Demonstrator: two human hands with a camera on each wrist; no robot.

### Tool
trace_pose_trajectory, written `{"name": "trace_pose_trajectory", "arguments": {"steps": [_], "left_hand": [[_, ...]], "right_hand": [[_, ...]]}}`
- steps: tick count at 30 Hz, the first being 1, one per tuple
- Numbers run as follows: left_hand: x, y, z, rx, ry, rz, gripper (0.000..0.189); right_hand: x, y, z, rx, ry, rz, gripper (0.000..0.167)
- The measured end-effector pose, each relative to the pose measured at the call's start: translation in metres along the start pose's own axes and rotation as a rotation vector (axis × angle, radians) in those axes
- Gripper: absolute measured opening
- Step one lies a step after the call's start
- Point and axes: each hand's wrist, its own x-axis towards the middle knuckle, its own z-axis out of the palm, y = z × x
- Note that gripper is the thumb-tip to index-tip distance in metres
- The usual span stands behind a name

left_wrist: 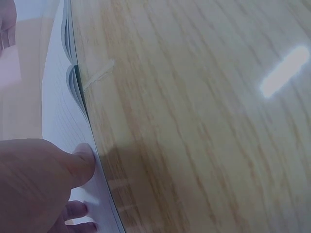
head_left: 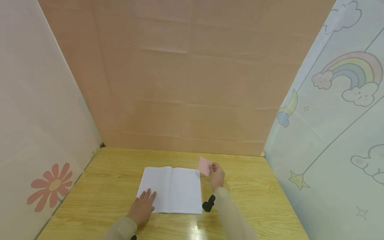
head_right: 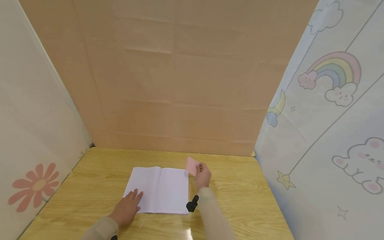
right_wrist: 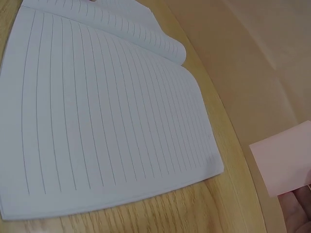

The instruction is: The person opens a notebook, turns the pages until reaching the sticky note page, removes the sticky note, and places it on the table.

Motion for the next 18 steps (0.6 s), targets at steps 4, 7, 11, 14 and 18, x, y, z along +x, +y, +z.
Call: {"name": "trace_pose_trajectory", "arguments": {"steps": [4,7,11,14,18], "left_hand": [[0.001,-0.001,0.003,-0.002,0.002,-0.001,0.056],[0.002,-0.001,0.005,-0.014,0.003,-0.004,0.056],[0.002,0.000,0.005,-0.029,-0.003,-0.007,0.055],[0.002,-0.001,0.005,-0.022,-0.008,-0.007,0.055],[0.002,-0.003,0.005,-0.016,-0.007,-0.005,0.056]], "right_hand": [[0.000,0.003,-0.012,-0.012,-0.012,-0.019,0.024],[-0.001,0.006,-0.022,-0.042,-0.025,-0.053,0.025],[-0.002,0.009,-0.036,-0.108,-0.042,-0.123,0.024],[-0.002,0.012,-0.045,-0.171,-0.071,-0.179,0.023],[-0.001,0.015,-0.051,-0.312,-0.108,-0.280,0.022]]}}
